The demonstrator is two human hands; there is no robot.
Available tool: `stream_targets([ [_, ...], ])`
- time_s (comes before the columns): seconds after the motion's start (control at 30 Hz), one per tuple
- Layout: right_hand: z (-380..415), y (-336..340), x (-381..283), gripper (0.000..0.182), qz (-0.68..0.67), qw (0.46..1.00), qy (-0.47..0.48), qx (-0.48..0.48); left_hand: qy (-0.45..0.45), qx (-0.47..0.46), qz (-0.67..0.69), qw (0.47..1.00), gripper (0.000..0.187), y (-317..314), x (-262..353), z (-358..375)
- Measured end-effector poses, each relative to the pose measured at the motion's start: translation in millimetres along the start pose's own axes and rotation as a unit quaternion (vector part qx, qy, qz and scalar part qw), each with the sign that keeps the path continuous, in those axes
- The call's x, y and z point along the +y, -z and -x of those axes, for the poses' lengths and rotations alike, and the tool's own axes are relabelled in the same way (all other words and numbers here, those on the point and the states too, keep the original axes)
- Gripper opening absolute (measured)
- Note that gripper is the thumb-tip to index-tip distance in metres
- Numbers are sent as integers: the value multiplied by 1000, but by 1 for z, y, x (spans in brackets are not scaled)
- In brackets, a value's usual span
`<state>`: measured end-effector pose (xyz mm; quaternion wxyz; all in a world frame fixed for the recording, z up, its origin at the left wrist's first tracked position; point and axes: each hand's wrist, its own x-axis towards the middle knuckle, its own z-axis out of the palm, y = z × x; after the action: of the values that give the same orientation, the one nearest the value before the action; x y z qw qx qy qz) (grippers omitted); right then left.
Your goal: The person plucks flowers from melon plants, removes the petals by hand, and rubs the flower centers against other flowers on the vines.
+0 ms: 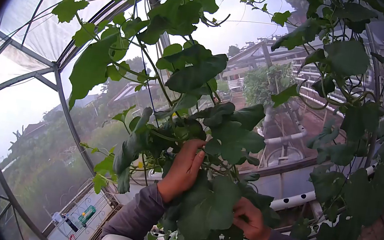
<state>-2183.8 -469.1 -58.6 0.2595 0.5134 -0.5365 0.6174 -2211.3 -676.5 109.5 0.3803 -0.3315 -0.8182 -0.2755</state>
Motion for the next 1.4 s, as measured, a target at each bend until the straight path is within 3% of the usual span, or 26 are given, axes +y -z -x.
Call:
stream_targets([
  [0.03, -3, 6, 2, 7, -2, 1000, 2, 0, -77, -82, -174, 978, 33, 5, 3, -1],
  [0.07, -7, 13, 3, 7, 9, 999, -15, 47, -118, -71, -287, 948, 30, 0, 7, 0],
  [0.17, -18, 26, 6, 8, 5, 991, -48, 124, -153, -99, -380, 907, 29, 0, 2, 7],
  [0.27, -31, 35, 14, 9, -18, 983, -74, 170, -127, -137, -404, 895, 31, 17, 5, 9],
  [0.37, -38, 39, 27, 8, -26, 980, -100, 171, -159, -88, -371, 910, 33, 41, 2, 14],
  [0.43, -38, 31, 37, 8, -32, 984, -106, 137, -112, -112, -369, 916, 32, 64, -21, 28],
  [0.5, -42, 16, 38, 5, -56, 980, -121, 150, -120, -119, -277, 946, 21, 97, -46, 45],
  [0.7, -48, -4, 42, 7, -27, 990, -103, 91, 25, -153, -123, 980, 33, 163, 13, 56],
  [0.8, -51, -8, 37, 5, -58, 991, -106, 57, 50, -166, -82, 981, 20, 187, 11, 63],
  [0.97, -58, -11, 22, 11, -118, 984, -121, 54, 42, -195, -130, 971, 16, 204, 19, 71],
  [1.03, -71, -12, 9, 11, -180, 976, -116, 28, 95, -182, -191, 960, 14, 203, 20, 76],
  [1.1, -92, -16, 3, 9, -199, 979, -42, -19, 63, -225, -271, 934, 19, 208, 13, 78],
  [1.17, -123, -22, -6, 7, -185, 980, 15, -77, -73, -215, -441, 868, 26, 203, 14, 80],
  [1.2, -139, -30, -7, 7, -170, 979, 39, -103, -95, -218, -459, 856, 30, 203, 9, 82],
  [1.27, -167, -57, -4, 6, -159, 976, 108, -104, -108, -218, -481, 842, 32, 203, 3, 85],
  [1.33, -183, -89, -2, 6, -109, 980, 137, -97, -113, -232, -530, 807, 38, 201, 6, 85],
  [1.4, -192, -125, 5, 6, -122, 977, 145, -101, -121, -239, -522, 810, 44, 213, 0, 85],
])
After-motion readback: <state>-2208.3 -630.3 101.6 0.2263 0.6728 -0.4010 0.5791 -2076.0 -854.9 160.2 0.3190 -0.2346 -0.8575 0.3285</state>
